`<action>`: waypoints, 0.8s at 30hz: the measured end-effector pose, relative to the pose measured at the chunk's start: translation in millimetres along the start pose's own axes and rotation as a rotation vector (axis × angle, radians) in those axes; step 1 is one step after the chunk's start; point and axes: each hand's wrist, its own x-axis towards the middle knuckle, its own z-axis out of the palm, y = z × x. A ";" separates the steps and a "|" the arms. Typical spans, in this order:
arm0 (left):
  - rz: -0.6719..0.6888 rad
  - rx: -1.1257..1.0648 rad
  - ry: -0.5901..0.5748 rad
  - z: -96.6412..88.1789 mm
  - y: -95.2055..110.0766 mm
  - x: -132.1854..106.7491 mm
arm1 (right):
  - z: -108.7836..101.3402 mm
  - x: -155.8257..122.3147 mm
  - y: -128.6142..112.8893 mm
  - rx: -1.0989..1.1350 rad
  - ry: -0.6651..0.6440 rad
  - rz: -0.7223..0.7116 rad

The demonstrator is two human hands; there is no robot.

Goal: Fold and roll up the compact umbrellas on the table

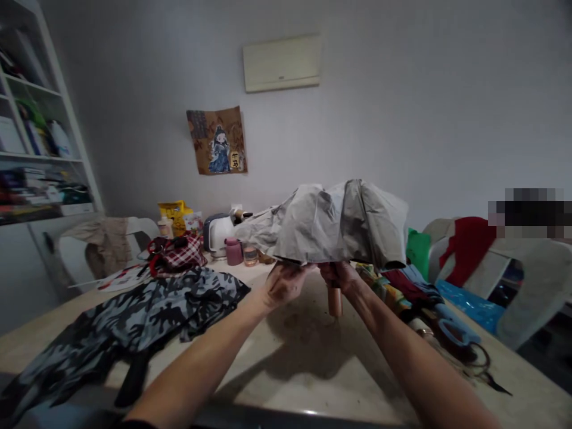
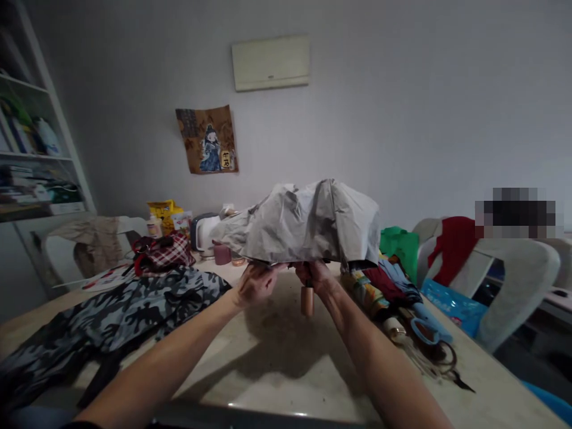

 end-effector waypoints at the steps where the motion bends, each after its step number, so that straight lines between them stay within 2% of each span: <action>1: -0.031 -0.003 0.113 4.0 -7.8 -3.1 | -2.4 -1.0 0.7 0.028 0.000 -0.008; 4: -0.302 -0.164 0.523 16.0 -34.4 -2.6 | -6.5 -3.4 0.5 0.114 -0.013 -0.033; 6: -0.470 -0.274 0.638 22.4 -51.6 1.5 | -9.6 -2.9 0.2 0.158 -0.031 -0.036; 8: -0.547 -0.325 0.640 26.1 -65.4 3.5 | -15.0 -1.9 2.2 0.189 -0.055 -0.014; 11: -0.648 -0.422 0.569 24.3 -77.2 -0.2 | -26.4 -3.8 11.4 0.216 -0.081 0.039; 13: -0.720 -0.566 0.457 18.9 -79.2 -5.3 | -33.4 -8.7 20.2 0.227 -0.078 0.068; 18: -0.978 -0.948 0.008 9.0 -72.4 -19.9 | -38.6 -21.3 34.5 0.224 -0.052 0.107; 19: -0.982 -1.002 -0.077 8.7 -70.4 -22.4 | -38.0 -22.4 35.1 0.217 -0.053 0.113; 21: -0.888 -1.124 -0.186 8.2 -67.4 -26.2 | -36.3 -23.2 35.5 0.194 -0.061 0.126; 24: -0.704 -1.171 -0.236 6.9 -64.9 -29.3 | -33.8 -21.9 38.1 0.144 -0.075 0.151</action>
